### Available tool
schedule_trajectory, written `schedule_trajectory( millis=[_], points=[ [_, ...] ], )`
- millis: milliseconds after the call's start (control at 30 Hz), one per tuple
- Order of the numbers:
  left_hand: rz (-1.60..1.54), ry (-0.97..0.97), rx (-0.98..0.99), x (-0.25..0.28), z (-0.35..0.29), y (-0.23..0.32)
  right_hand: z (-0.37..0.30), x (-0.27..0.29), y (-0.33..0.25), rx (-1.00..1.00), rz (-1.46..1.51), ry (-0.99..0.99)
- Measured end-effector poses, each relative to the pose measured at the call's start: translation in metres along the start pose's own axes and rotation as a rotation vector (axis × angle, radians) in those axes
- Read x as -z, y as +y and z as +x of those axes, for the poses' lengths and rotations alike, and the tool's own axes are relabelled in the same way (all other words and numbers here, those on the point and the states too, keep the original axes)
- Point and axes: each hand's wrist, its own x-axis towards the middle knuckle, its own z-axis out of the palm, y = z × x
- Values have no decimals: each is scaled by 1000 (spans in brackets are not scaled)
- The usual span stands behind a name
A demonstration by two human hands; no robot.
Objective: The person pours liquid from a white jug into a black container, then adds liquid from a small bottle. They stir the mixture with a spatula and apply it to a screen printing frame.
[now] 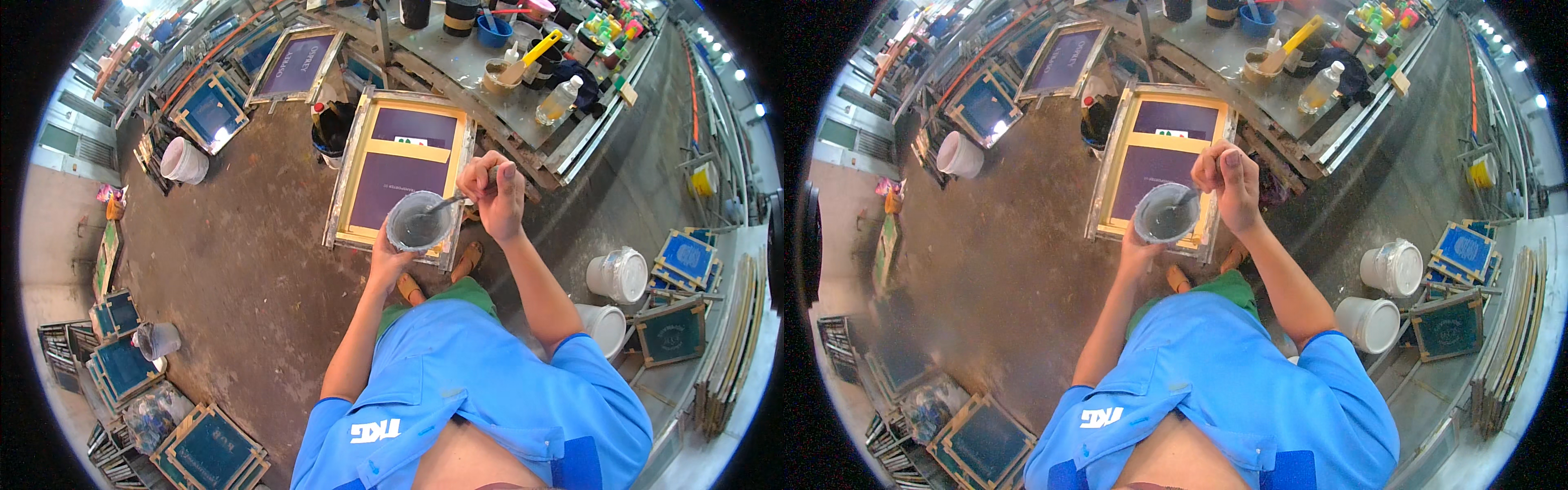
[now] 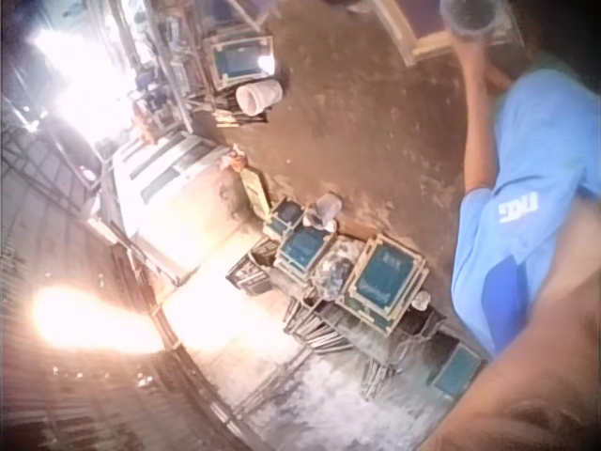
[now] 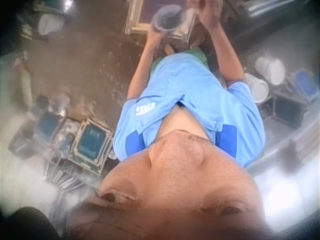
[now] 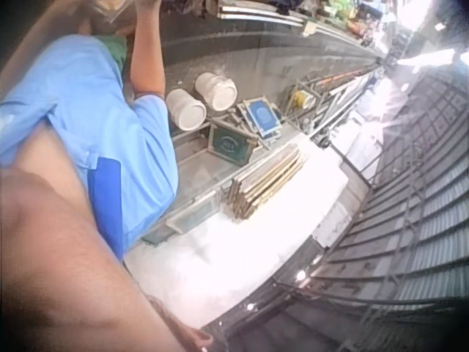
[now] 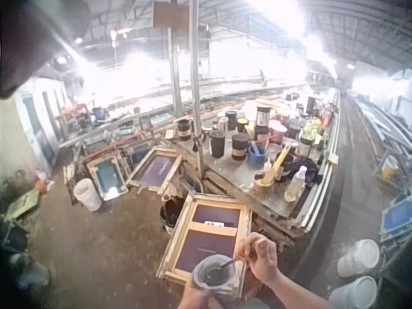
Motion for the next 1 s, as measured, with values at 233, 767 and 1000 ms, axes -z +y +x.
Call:
schedule_trajectory(
  millis=[233,767,1000],
  points=[
    [21,-2,22,4,0,-9,0,-15,23,-66,213,-19],
    [90,60,-57,11,13,-13,24,-2,26,-67,32,-20],
    [111,28,-10,8,17,-16,13,-11,36,-146,249,-40]
  ],
)
